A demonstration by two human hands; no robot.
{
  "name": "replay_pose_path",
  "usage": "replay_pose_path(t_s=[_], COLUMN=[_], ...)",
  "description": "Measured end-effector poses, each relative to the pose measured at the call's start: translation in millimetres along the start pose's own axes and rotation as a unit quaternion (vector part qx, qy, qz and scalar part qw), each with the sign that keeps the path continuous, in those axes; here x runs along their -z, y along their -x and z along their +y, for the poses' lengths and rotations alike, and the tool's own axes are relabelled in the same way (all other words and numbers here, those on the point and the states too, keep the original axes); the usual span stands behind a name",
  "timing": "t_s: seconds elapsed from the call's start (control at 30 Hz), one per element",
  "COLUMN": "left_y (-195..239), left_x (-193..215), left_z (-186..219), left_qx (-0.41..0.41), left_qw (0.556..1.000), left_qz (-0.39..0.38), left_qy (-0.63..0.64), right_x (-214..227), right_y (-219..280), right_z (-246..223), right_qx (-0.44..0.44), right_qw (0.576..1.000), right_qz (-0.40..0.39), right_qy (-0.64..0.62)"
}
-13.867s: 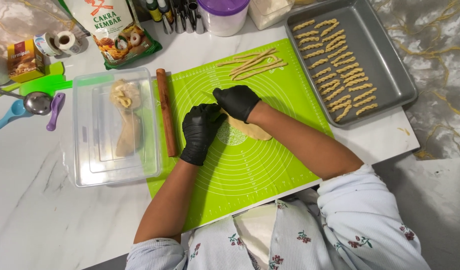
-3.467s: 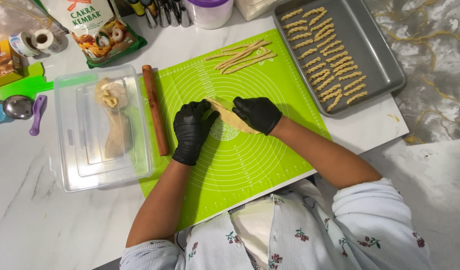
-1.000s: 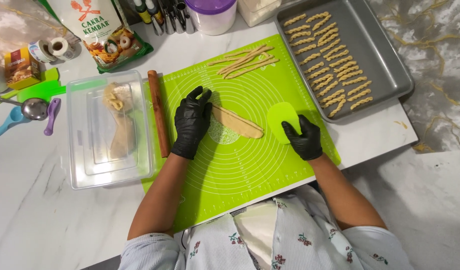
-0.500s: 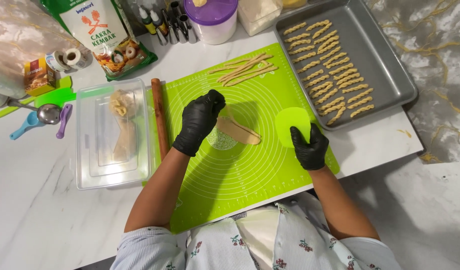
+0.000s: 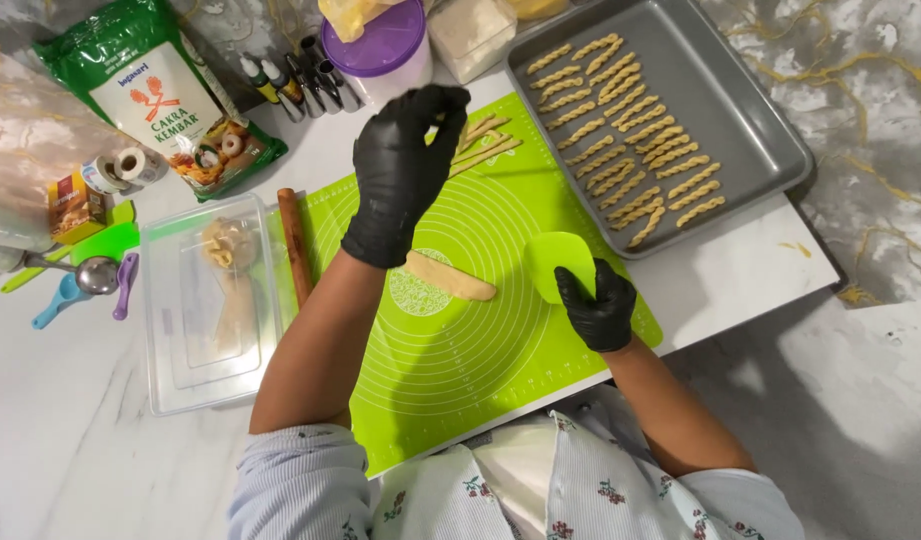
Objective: The person is shaping thin strips of dough into spiral pastries and arranging them on a baking tray in a pastry shop.
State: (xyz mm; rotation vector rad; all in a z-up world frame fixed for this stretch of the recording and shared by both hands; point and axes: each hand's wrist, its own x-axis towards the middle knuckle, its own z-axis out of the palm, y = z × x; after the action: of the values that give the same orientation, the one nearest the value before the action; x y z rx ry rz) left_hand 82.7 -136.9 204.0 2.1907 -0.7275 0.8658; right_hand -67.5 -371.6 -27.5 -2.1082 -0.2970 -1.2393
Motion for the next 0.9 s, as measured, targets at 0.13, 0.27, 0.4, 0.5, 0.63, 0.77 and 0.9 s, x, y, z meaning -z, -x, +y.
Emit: replay_pose_path(t_s=[0.13, 0.27, 0.4, 0.5, 0.63, 0.77, 0.9], left_y=[-16.6, 3.8, 43.5, 74.0, 107.3, 132.4, 153.2], left_x=[-33.2, -54.3, -54.4, -44.5, -25.9, -1.6, 20.6], left_z=[-27.5, -58.0, -84.1, -105.9, -126.0, -130.4, -109.0], left_qx=[0.013, 0.063, 0.233, 0.279, 0.298, 0.292, 0.277], left_qw=[1.0, 0.997, 0.961, 0.938, 0.932, 0.937, 0.951], left_qz=[0.012, 0.02, -0.098, -0.168, -0.163, -0.14, -0.098], left_qy=[-0.012, -0.045, -0.115, -0.116, -0.126, -0.129, -0.099], right_x=[-8.5, -7.6, 1.3, -0.2, -7.1, -22.1, -46.8], right_y=[29.2, 33.1, -6.4, -15.4, -8.3, -15.3, -47.2], right_z=[24.7, 27.4, -11.7, -25.6, -10.8, -11.9, -29.2], right_qx=[0.037, 0.062, -0.062, -0.082, 0.019, 0.037, 0.169], right_qw=[0.999, 0.997, 0.997, 0.996, 1.0, 0.999, 0.983], right_qz=[0.016, 0.019, 0.032, 0.019, -0.003, -0.024, -0.063], right_qy=[0.001, 0.035, -0.029, -0.025, -0.004, -0.031, 0.033])
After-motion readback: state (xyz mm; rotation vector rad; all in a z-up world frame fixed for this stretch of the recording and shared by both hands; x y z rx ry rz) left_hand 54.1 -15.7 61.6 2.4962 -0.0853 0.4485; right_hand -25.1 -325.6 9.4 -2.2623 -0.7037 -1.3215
